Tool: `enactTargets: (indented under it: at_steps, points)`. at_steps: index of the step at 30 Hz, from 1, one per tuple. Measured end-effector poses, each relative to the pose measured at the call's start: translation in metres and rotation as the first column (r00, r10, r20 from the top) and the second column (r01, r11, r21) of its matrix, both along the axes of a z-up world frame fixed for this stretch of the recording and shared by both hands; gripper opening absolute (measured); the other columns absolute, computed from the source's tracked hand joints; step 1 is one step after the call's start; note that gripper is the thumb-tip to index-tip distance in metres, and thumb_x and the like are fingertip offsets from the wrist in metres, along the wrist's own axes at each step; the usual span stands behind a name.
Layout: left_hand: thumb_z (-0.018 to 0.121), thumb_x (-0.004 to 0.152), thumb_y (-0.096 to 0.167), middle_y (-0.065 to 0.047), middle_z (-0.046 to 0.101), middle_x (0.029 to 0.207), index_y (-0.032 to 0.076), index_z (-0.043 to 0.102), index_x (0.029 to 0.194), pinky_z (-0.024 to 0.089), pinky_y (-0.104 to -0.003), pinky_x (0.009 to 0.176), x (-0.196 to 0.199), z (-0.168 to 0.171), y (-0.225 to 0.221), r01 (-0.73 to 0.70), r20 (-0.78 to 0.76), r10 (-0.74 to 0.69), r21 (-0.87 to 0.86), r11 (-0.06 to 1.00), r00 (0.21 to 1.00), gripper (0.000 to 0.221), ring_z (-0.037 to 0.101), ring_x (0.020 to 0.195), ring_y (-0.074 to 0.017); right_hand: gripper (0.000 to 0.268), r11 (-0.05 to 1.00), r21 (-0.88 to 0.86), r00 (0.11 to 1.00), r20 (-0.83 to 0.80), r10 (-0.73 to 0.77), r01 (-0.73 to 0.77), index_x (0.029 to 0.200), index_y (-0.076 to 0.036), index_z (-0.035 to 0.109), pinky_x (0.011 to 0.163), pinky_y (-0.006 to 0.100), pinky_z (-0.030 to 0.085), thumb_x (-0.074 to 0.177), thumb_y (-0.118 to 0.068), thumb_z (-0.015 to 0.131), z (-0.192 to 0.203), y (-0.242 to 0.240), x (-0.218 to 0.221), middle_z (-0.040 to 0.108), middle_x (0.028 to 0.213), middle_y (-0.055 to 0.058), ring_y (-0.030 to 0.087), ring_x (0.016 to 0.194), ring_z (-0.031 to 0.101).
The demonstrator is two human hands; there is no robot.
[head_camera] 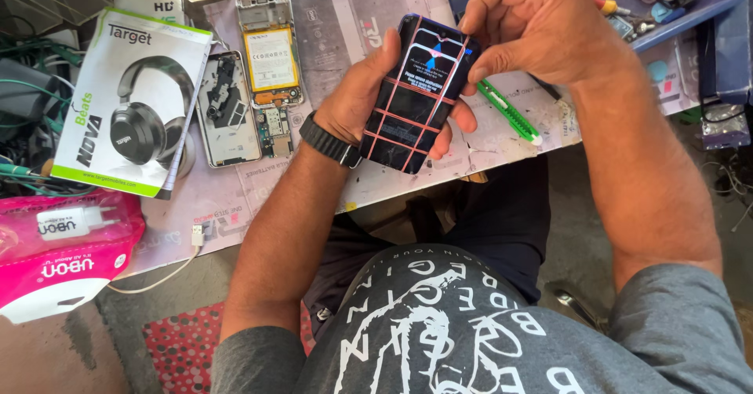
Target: The person connects a USB cable to a smartphone secured with rubber bands, then removes the bands and navigates the phone's interface. The person enters a passcode and opens the messaging app to view a conversation.
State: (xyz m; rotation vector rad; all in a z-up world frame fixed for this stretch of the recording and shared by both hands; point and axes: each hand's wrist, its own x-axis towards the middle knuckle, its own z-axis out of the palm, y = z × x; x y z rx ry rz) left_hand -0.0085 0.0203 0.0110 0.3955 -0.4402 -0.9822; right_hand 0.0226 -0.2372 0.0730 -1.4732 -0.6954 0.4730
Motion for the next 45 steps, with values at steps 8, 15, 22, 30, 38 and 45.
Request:
enactTargets:
  at_steps: [8, 15, 22, 30, 38, 45]
  points:
    - [0.044, 0.105, 0.067, -0.027, 0.07, 0.116, -0.005, 0.055, 0.136, 0.066, -0.042, 0.079, 0.012, -0.01, -0.007, -0.35, -0.027, 0.351, 0.016, 0.936, 0.936, 0.08, 0.076, 0.092, -0.0351, 0.012, 0.82, -0.094, 0.813, 0.235, -0.533, 0.565, 0.106, 0.006, 0.066, 0.072, 0.024, 0.057, 0.101, 0.006, 0.076, -0.009, 0.019, -0.034, 0.068, 0.091, 0.012, 0.015, 0.079, 0.067]
    - [0.041, 0.106, 0.063, -0.03, 0.07, 0.12, -0.009, 0.059, 0.13, 0.067, -0.045, 0.087, 0.014, -0.014, -0.004, -0.608, -0.079, 0.635, 0.221, 0.763, 0.769, 0.079, 0.076, 0.099, -0.0351, 0.022, 0.782, -0.088, 0.742, 0.395, -0.542, 0.617, 0.12, 0.005, 0.068, 0.083, 0.024, 0.06, 0.102, 0.005, 0.081, -0.037, 0.058, -0.1, 0.071, 0.105, 0.012, 0.014, 0.092, 0.071]
    - [0.039, 0.103, 0.07, -0.028, 0.071, 0.118, -0.008, 0.06, 0.13, 0.067, -0.043, 0.08, 0.012, -0.01, -0.002, -0.547, -0.07, 0.562, 0.155, 0.822, 0.824, 0.085, 0.076, 0.098, -0.0346, 0.035, 0.839, -0.041, 0.819, 0.25, -0.517, 0.542, 0.131, 0.006, 0.063, 0.085, 0.024, 0.06, 0.101, 0.004, 0.081, -0.045, 0.06, -0.099, 0.073, 0.113, 0.012, 0.012, 0.096, 0.072]
    - [0.036, 0.102, 0.07, -0.029, 0.071, 0.117, -0.009, 0.059, 0.13, 0.068, -0.047, 0.081, 0.014, -0.021, -0.003, -0.433, -0.08, 0.434, 0.031, 0.901, 0.898, 0.087, 0.076, 0.099, -0.0335, 0.045, 0.93, 0.006, 0.914, 0.18, -0.363, 0.368, 0.128, 0.003, 0.055, 0.083, 0.025, 0.062, 0.094, 0.005, 0.084, -0.056, 0.049, -0.083, 0.073, 0.112, 0.013, 0.014, 0.095, 0.073]
    - [0.032, 0.102, 0.071, -0.026, 0.069, 0.121, -0.008, 0.051, 0.14, 0.066, -0.047, 0.083, 0.016, -0.016, -0.003, -0.407, -0.127, 0.405, 0.009, 0.913, 0.906, 0.089, 0.075, 0.102, -0.031, 0.052, 0.936, 0.037, 0.93, 0.106, -0.352, 0.35, 0.125, 0.001, 0.05, 0.095, 0.031, 0.063, 0.087, 0.007, 0.086, -0.071, 0.045, -0.083, 0.07, 0.114, 0.013, 0.017, 0.106, 0.072]
    - [0.03, 0.097, 0.078, -0.027, 0.07, 0.121, -0.007, 0.052, 0.143, 0.066, -0.049, 0.083, 0.011, -0.005, -0.005, -0.4, -0.101, 0.397, -0.004, 0.917, 0.912, 0.099, 0.075, 0.096, -0.0316, 0.051, 0.924, 0.067, 0.913, 0.14, -0.383, 0.377, 0.119, 0.0, 0.051, 0.1, 0.034, 0.063, 0.084, 0.008, 0.087, -0.081, 0.049, -0.086, 0.067, 0.113, 0.01, 0.017, 0.108, 0.071]
